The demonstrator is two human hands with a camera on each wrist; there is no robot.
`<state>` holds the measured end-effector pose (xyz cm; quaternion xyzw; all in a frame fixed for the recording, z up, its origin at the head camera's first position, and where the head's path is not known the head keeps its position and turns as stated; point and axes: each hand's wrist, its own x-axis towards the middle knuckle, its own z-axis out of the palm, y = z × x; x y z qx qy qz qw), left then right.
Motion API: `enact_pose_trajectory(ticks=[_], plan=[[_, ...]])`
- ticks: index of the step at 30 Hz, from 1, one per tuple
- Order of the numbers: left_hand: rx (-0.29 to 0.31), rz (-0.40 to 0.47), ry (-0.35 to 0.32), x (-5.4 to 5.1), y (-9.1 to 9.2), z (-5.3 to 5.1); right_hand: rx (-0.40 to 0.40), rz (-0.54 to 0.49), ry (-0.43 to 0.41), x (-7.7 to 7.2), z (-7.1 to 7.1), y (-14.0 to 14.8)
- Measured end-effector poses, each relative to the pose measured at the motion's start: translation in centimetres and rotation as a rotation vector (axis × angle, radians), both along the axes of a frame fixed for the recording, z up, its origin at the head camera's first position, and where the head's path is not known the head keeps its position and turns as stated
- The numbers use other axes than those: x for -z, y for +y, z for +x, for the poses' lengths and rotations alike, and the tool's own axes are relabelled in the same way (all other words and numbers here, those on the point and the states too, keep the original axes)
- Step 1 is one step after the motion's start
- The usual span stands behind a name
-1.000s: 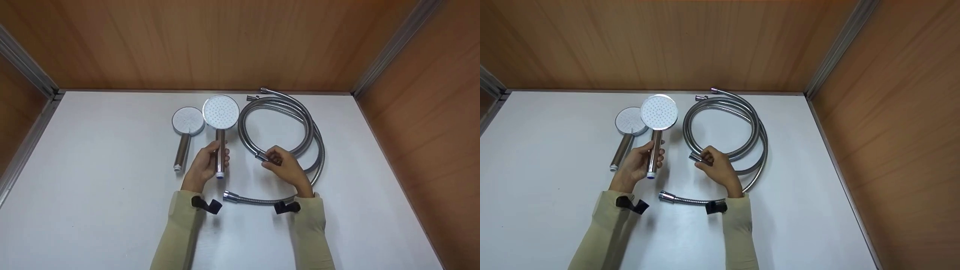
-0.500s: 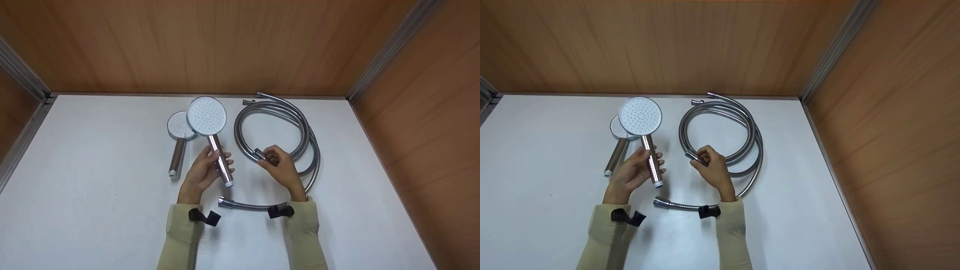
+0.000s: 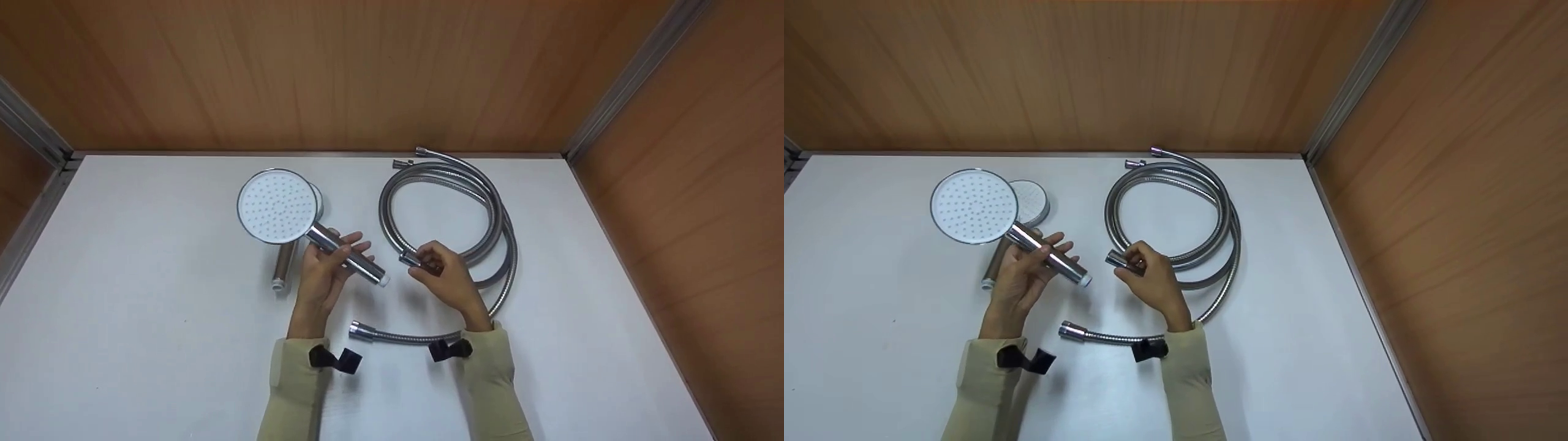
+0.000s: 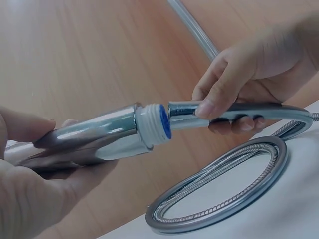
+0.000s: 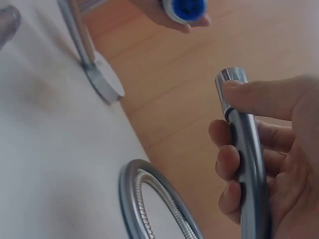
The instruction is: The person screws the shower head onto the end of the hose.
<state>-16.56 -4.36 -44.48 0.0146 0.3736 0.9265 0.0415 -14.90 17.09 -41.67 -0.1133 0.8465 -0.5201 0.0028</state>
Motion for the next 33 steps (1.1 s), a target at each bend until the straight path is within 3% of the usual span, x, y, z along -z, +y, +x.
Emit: enact_pose_trajectory(ticks=[7, 16, 23, 29, 33], plan=[[-0.108, 0.082, 0.071, -0.4, 0.1, -0.1, -0.075, -0.001, 0.037, -0.1, 0.1, 0.1], [-0.155, 0.128, 0.129, -0.3, 0.5, 0.0, -0.119, 0.009, 0.064, -0.7, 0.4, 0.1], [-0.146, 0.105, 0.142, -0.7, 0.6, 0.3, -0.16, -0.006, 0.129, 1.8, -0.4, 0.4], [-0.15, 0.113, 0.139, -0.8, 0.7, 0.5, -0.176, 0.033, 0.184, -1.5, 1.1, -0.6], [-0.137, 0.102, 0.138, -1.0, 0.8, 0.7, -0.168, 0.041, 0.19, -2.2, 1.5, -0.8]])
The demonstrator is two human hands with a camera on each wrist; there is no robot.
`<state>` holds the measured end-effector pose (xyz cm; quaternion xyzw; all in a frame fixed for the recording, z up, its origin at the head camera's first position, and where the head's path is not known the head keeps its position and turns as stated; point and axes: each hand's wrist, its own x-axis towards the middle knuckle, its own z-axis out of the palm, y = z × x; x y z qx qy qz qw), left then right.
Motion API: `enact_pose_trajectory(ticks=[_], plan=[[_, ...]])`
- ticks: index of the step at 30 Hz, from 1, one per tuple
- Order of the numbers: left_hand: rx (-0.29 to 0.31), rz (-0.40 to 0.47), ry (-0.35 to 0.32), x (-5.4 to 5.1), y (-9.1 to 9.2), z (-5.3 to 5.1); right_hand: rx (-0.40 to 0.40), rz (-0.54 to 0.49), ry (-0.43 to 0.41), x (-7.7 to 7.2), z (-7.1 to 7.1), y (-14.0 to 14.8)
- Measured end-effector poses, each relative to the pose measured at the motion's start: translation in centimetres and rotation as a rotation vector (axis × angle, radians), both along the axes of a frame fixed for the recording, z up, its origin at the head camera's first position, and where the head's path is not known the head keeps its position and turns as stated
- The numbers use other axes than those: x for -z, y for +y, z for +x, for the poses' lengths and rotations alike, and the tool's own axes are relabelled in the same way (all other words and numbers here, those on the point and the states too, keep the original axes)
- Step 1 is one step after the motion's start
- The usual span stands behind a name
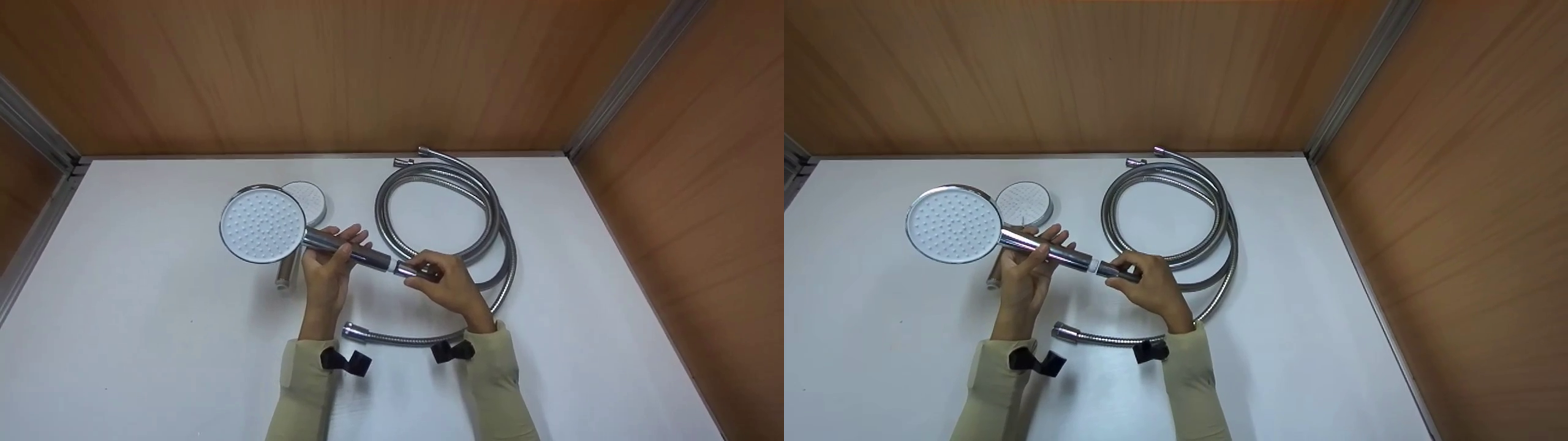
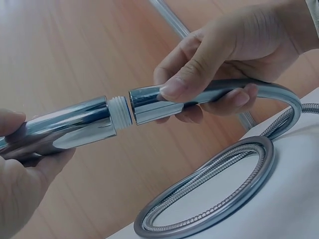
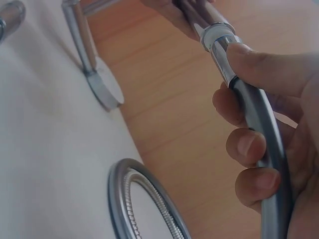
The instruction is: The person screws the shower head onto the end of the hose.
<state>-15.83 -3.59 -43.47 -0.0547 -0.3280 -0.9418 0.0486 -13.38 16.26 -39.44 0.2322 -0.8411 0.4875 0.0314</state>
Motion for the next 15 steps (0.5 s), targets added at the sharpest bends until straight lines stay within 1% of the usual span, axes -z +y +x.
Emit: enact_pose_trajectory(ticks=[1, 3, 8, 12, 15], plan=[[0.003, -0.006, 0.003, 0.0, 0.0, 0.1, 0.006, 0.003, -0.003, 0.0, 0.0, 0.0], [0.005, -0.014, 0.013, 0.0, 0.0, 0.2, 0.021, 0.014, -0.017, 0.7, -0.2, 0.0], [0.005, -0.025, 0.022, 0.0, 0.0, 0.3, 0.045, 0.02, -0.027, 2.7, -0.9, 0.3], [0.004, -0.025, 0.017, 0.0, 0.0, 0.4, 0.041, 0.007, -0.013, 3.1, -0.9, 0.4], [0.001, -0.035, 0.022, 0.1, 0.0, 0.4, 0.039, 0.019, 0.013, 3.3, -0.9, 0.4]])
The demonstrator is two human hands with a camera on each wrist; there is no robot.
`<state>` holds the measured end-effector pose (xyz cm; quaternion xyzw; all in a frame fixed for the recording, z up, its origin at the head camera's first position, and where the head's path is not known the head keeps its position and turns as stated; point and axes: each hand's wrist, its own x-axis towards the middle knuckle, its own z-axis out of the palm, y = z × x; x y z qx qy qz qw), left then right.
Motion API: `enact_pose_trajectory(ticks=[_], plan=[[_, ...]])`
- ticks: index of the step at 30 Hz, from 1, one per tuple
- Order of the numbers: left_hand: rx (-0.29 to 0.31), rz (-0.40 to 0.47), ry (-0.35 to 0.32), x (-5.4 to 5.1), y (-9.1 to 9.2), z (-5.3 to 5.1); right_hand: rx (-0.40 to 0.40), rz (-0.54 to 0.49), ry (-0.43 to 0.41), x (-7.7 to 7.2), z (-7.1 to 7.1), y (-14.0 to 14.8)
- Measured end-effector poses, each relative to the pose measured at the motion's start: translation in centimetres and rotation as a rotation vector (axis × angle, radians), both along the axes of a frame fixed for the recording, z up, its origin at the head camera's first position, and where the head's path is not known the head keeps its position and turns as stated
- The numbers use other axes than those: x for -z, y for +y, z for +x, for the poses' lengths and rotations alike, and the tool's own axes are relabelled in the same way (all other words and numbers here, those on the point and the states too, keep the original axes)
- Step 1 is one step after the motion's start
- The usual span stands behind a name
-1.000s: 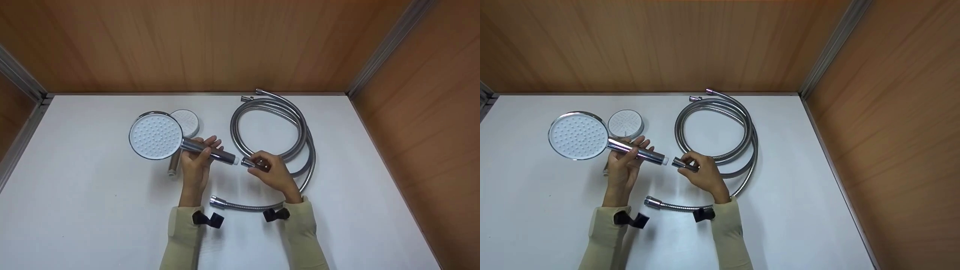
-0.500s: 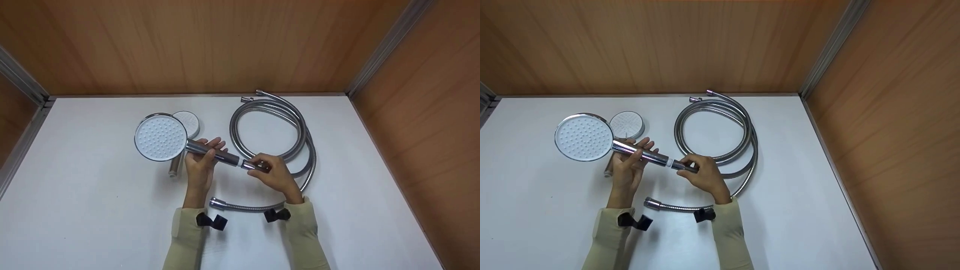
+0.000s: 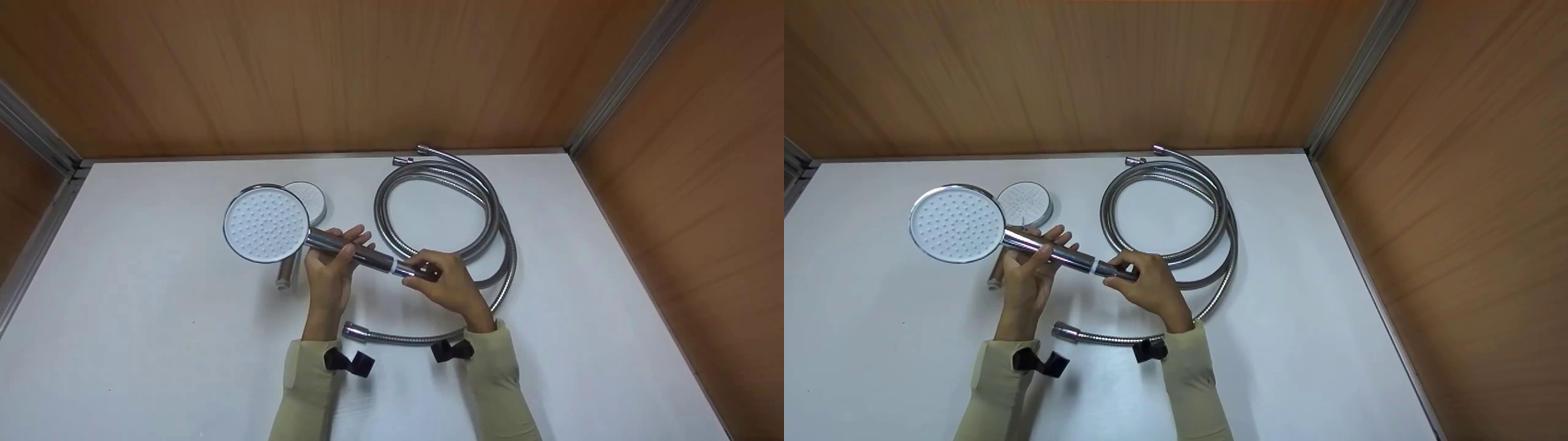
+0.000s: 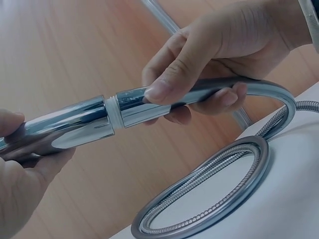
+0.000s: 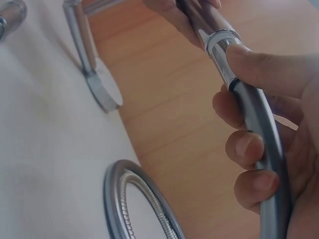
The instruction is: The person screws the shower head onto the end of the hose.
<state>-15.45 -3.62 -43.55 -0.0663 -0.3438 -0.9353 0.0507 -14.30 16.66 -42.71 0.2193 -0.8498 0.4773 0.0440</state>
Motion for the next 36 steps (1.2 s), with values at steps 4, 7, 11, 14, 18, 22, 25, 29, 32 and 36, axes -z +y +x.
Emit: enact_pose_trajectory(ticks=[4, 7, 11, 14, 18, 22, 25, 29, 32, 36], plan=[[-0.011, -0.007, 0.006, -0.02, 0.14, -0.14, 0.009, 0.027, 0.046, -0.05, -0.11, -0.04], [-0.016, -0.006, 0.011, -0.12, 0.28, -0.22, 0.035, 0.041, 0.079, -0.15, -0.13, -0.18], [-0.023, -0.022, 0.011, -0.18, 0.34, -0.27, 0.095, 0.058, 0.145, -0.17, -0.04, -0.46], [-0.027, -0.022, 0.008, -0.23, 0.37, -0.24, 0.135, 0.035, 0.209, -0.02, 0.07, -0.57], [-0.021, -0.019, 0.015, -0.4, 0.51, -0.17, 0.152, -0.015, 0.256, 0.24, 0.07, -0.5], [-0.018, -0.029, 0.012, -0.47, 0.57, -0.2, 0.141, -0.035, 0.257, 0.42, -0.06, -0.35], [-0.021, -0.032, 0.004, -0.49, 0.58, -0.22, 0.13, -0.047, 0.243, 0.46, -0.09, -0.3], [-0.023, -0.026, 0.007, -0.44, 0.66, -0.21, 0.124, -0.052, 0.227, 0.5, -0.07, -0.23], [-0.026, -0.012, 0.014, -0.36, 0.69, -0.24, 0.121, -0.055, 0.226, 0.48, -0.03, -0.22], [-0.024, -0.011, 0.017, -0.33, 0.67, -0.24, 0.116, -0.06, 0.235, 0.46, -0.01, -0.19]])
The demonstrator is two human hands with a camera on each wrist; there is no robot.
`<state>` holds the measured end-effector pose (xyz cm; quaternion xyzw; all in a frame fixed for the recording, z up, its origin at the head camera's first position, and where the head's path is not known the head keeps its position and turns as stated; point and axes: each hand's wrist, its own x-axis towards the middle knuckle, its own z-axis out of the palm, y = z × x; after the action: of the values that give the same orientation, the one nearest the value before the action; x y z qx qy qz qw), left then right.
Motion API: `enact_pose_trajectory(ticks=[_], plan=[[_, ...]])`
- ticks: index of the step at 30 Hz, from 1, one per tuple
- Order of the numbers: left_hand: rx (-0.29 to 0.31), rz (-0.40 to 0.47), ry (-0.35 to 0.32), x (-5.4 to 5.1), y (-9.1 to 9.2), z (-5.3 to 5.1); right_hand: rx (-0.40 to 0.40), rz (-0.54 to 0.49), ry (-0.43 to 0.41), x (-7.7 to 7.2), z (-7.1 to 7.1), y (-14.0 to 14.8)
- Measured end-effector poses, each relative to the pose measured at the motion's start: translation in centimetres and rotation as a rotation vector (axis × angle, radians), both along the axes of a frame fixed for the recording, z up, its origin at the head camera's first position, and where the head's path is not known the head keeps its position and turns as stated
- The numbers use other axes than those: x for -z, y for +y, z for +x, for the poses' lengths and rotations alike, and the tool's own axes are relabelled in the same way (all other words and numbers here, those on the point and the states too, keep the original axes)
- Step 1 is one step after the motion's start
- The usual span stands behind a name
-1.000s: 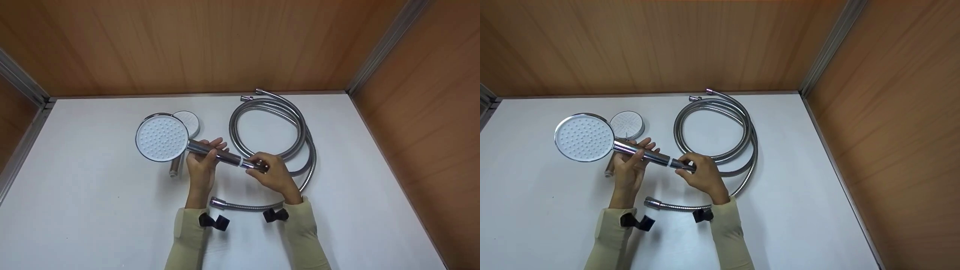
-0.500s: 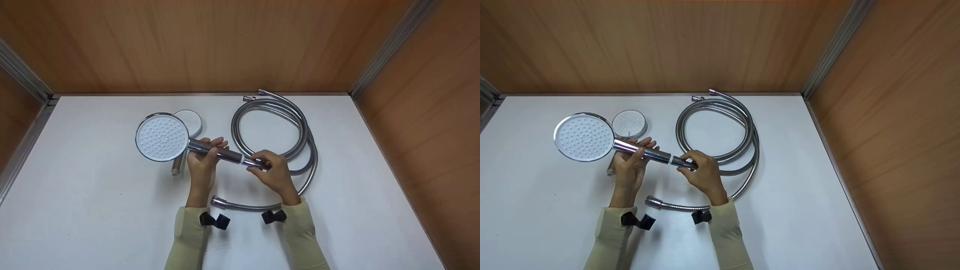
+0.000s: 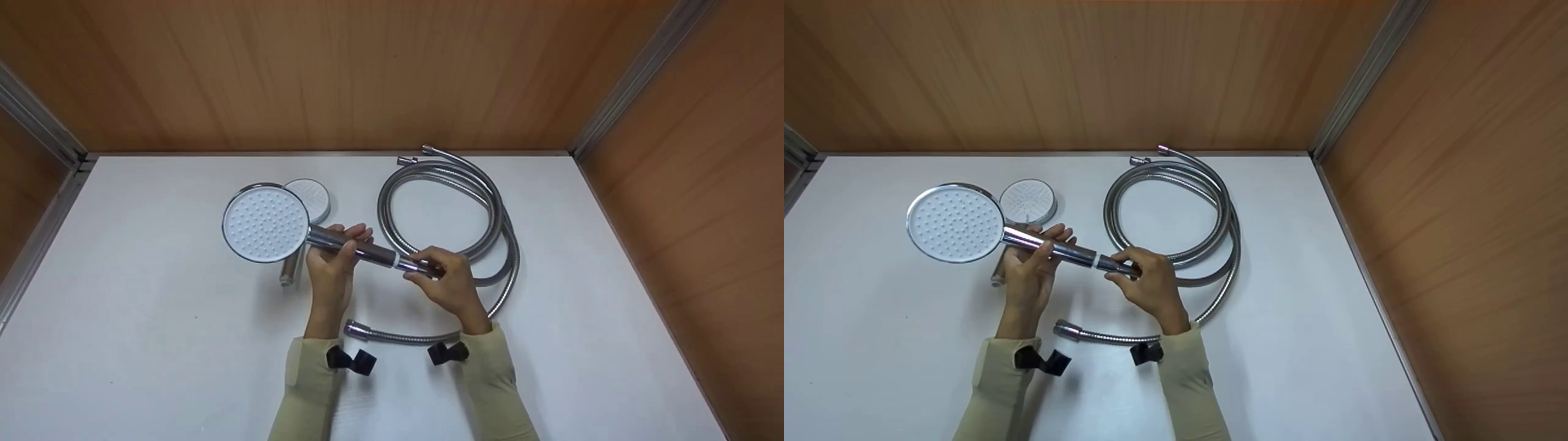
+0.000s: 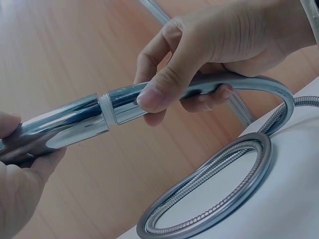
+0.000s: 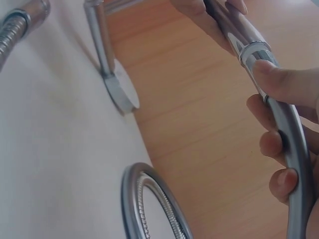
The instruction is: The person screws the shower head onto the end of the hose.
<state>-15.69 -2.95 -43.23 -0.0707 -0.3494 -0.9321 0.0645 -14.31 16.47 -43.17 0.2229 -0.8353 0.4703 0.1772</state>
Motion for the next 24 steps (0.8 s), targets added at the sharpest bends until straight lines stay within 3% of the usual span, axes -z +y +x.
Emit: enact_pose_trajectory(ticks=[11, 18, 24], plan=[[0.003, -0.044, 0.003, -0.31, -0.28, -0.07, -0.034, 0.015, 0.0, 0.01, -0.27, 0.1], [0.01, -0.031, 0.027, -0.26, -0.29, -0.07, -0.006, 0.08, 0.01, -0.04, -0.26, -0.02], [0.008, -0.024, 0.031, -0.18, -0.33, -0.04, 0.001, 0.071, 0.012, -0.07, -0.17, -0.1]])
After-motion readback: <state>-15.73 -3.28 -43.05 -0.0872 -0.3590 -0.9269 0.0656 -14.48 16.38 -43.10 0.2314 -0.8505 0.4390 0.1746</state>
